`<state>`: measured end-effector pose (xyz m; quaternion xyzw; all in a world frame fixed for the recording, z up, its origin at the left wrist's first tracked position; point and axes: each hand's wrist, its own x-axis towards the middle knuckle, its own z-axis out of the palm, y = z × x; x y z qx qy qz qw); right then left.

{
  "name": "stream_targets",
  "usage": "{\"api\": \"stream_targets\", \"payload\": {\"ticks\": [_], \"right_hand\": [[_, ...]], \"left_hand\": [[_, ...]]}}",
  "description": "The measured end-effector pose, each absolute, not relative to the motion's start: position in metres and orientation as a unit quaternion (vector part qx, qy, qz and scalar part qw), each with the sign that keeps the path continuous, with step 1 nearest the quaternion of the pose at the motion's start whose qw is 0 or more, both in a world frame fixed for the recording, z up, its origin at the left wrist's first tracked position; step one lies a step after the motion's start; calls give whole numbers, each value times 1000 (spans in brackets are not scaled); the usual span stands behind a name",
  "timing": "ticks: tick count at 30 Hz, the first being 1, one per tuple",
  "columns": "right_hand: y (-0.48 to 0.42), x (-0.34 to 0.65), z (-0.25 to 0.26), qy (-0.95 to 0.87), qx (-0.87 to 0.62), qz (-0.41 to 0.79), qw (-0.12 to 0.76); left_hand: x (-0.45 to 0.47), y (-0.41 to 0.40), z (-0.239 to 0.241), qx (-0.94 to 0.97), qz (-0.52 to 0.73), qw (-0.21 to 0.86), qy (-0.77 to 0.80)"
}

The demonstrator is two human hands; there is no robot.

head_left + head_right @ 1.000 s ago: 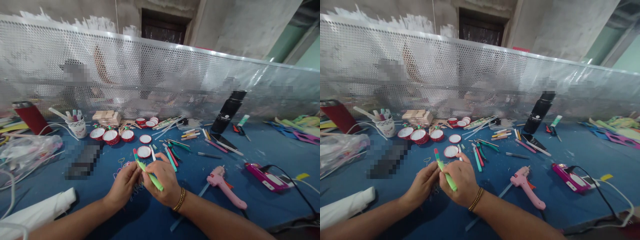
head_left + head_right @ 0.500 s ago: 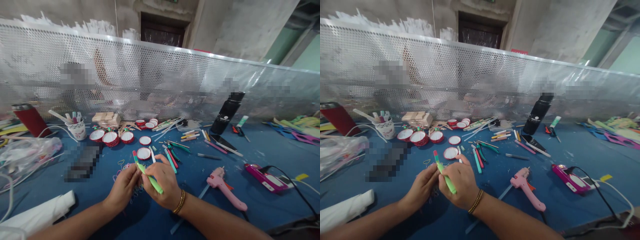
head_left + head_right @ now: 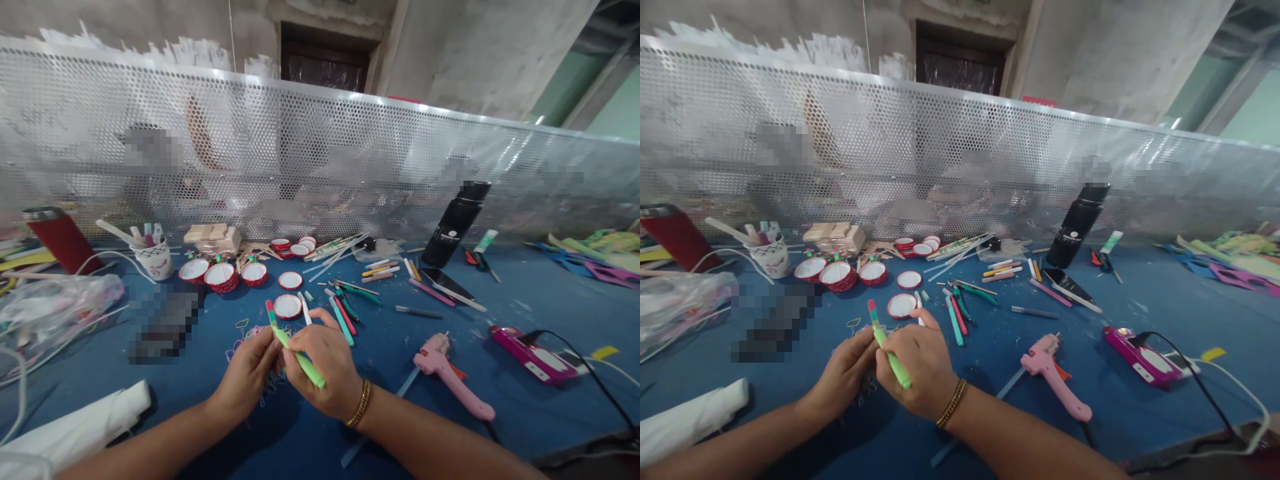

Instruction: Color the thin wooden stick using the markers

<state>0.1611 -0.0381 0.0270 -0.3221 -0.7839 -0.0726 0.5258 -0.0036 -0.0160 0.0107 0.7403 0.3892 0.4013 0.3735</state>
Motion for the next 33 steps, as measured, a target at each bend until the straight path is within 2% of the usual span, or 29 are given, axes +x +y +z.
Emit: {"api": "stream_targets", "payload": {"ticks": [33], "right_hand": [[-36, 162, 28, -786, -328, -76, 519]], "left_hand": [[-4, -16, 12, 740, 406, 368, 389]]}}
